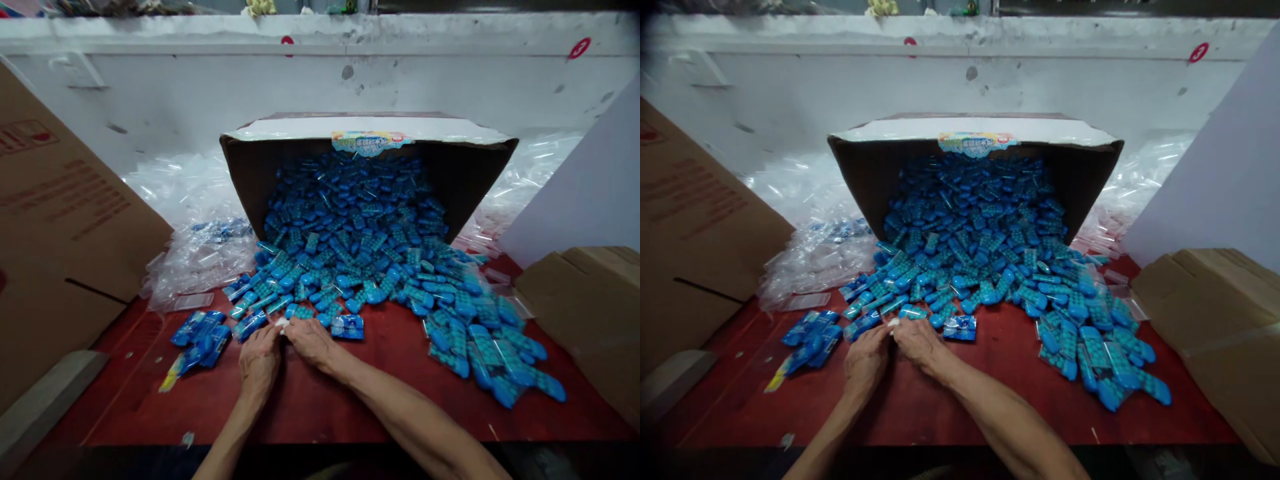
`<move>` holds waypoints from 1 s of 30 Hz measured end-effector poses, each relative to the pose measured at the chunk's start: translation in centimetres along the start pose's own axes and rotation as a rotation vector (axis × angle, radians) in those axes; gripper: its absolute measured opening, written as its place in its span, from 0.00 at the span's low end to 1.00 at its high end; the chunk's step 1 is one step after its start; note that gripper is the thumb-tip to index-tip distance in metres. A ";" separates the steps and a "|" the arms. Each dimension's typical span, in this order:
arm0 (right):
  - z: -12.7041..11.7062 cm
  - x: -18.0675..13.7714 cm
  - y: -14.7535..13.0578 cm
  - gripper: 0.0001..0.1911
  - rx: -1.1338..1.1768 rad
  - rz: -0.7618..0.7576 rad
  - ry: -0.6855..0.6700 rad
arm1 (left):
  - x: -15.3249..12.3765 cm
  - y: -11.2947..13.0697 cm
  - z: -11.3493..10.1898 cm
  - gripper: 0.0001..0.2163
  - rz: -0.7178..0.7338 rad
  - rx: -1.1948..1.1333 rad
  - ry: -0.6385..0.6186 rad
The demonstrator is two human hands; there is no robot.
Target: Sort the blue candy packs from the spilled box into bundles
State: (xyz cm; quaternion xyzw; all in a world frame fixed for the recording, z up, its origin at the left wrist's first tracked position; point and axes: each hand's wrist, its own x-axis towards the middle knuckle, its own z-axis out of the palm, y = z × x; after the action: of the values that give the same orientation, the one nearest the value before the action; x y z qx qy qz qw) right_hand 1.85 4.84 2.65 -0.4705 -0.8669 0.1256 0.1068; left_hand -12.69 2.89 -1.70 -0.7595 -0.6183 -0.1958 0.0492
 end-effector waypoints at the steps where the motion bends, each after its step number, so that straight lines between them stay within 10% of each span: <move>1: -0.4 -0.7 0.4 0.11 0.003 0.007 0.006 | -0.3 0.3 -0.1 0.14 0.001 -0.006 0.013; 7: -2.5 -4.0 3.4 0.12 0.042 0.103 0.068 | -1.5 0.8 -1.7 0.15 0.064 -0.036 0.066; 22: -1.0 -6.0 2.6 0.12 0.247 0.074 0.081 | -1.6 -6.8 -4.7 0.14 -0.217 0.417 0.013; 30: -1.3 -6.8 2.2 0.12 0.301 0.068 0.087 | 4.8 -6.7 -3.4 0.14 -0.195 0.340 -0.098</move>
State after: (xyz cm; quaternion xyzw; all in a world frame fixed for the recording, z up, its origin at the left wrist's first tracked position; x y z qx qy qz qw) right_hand 7.61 0.46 2.77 -0.4831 -0.8164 0.2374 0.2091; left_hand -19.14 7.75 2.05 -0.6853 -0.7148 -0.0555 0.1274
